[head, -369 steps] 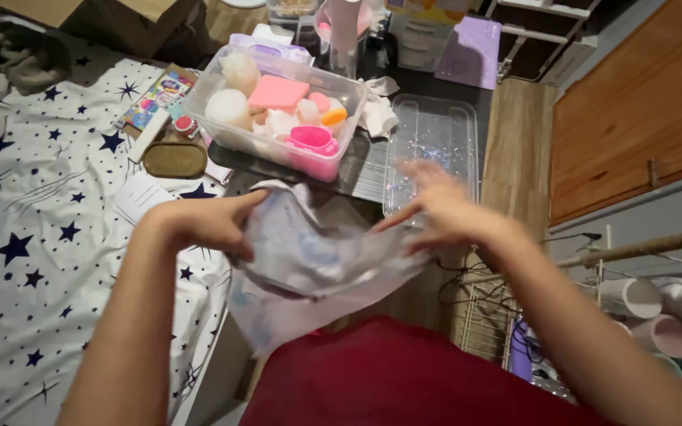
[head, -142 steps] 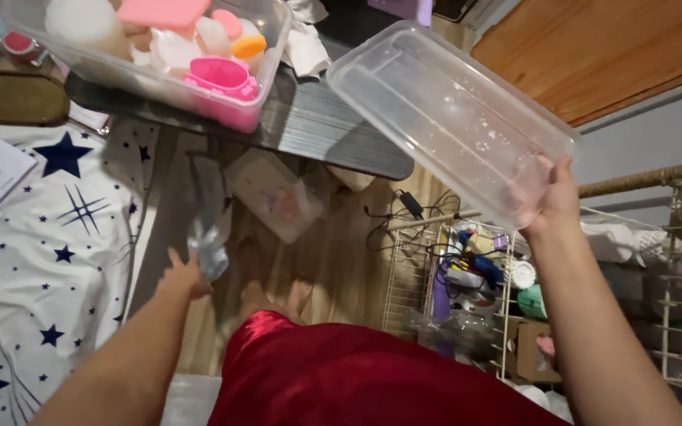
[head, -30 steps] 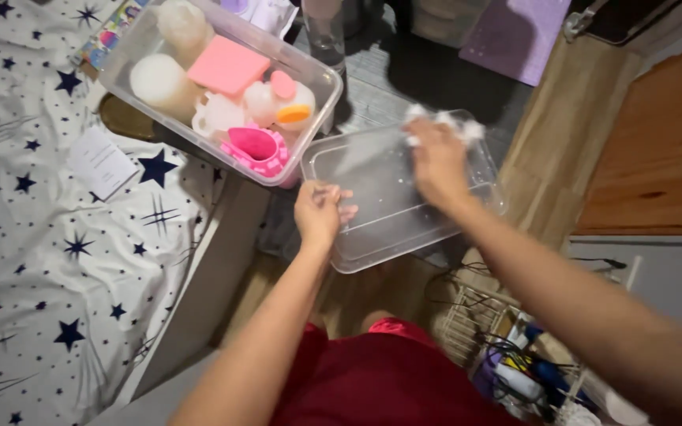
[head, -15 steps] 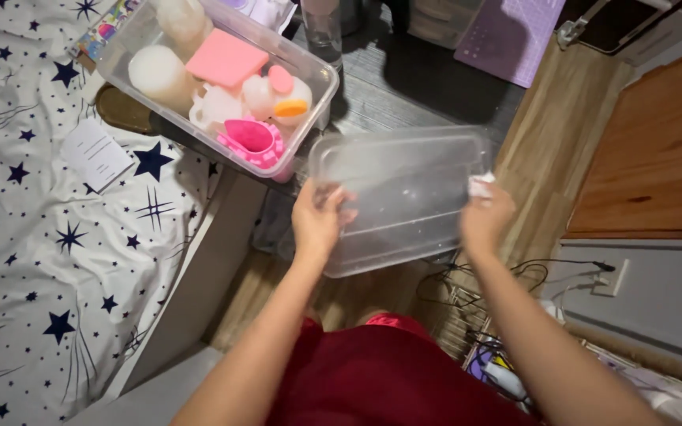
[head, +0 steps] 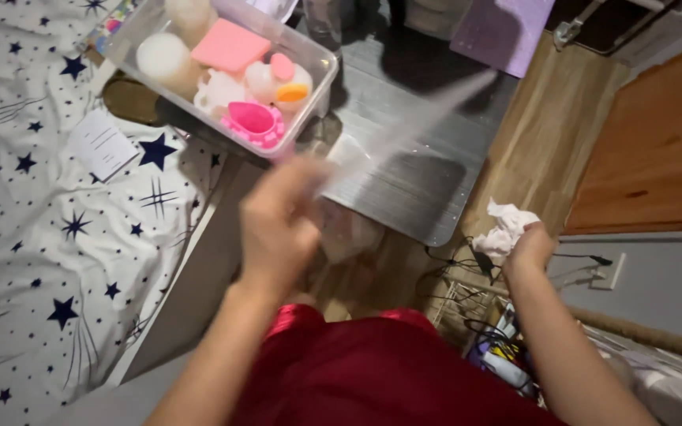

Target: Cleaning and organizing various supplies into a plastic container while sitting near a bed.

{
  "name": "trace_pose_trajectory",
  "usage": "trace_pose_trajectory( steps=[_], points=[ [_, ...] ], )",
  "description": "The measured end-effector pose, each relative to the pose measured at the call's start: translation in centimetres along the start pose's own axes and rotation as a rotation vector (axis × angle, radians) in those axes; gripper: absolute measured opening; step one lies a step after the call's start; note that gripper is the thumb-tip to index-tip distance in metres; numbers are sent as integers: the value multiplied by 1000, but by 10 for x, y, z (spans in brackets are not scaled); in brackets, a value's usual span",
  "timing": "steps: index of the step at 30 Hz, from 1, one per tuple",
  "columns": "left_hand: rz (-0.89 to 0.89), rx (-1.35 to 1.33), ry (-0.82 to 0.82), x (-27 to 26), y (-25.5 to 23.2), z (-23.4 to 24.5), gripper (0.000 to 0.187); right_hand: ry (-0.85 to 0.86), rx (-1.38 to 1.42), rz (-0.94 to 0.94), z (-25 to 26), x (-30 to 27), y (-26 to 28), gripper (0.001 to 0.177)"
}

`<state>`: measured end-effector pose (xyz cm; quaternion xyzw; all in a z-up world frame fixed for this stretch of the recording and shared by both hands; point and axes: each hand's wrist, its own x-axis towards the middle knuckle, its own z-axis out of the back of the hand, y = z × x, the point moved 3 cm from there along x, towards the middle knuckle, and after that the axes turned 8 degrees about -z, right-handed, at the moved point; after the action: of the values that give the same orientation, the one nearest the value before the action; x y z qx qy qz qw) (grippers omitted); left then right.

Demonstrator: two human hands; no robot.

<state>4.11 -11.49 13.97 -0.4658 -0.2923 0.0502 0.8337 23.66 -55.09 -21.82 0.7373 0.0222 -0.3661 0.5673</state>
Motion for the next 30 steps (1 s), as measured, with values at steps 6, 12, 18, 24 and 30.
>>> trace_pose_trajectory(
  steps=[6,12,18,24,30],
  points=[
    [-696,478,323,-64,9,-37,25,62,0,-51,0,-14,-18,30],
    [-746,446,105,-28,-39,-18,29,24,-10,-106,2,-48,7,29],
    [-722,500,294,-40,-4,-45,27,-31,-4,-70,13,-26,0,28],
    [13,-59,-222,-13,5,-50,23,-2,-46,47,-19,-50,40,25],
    [743,-712,-276,-26,82,-96,38,248,-648,248,-150,-233,117,24]
  ],
)
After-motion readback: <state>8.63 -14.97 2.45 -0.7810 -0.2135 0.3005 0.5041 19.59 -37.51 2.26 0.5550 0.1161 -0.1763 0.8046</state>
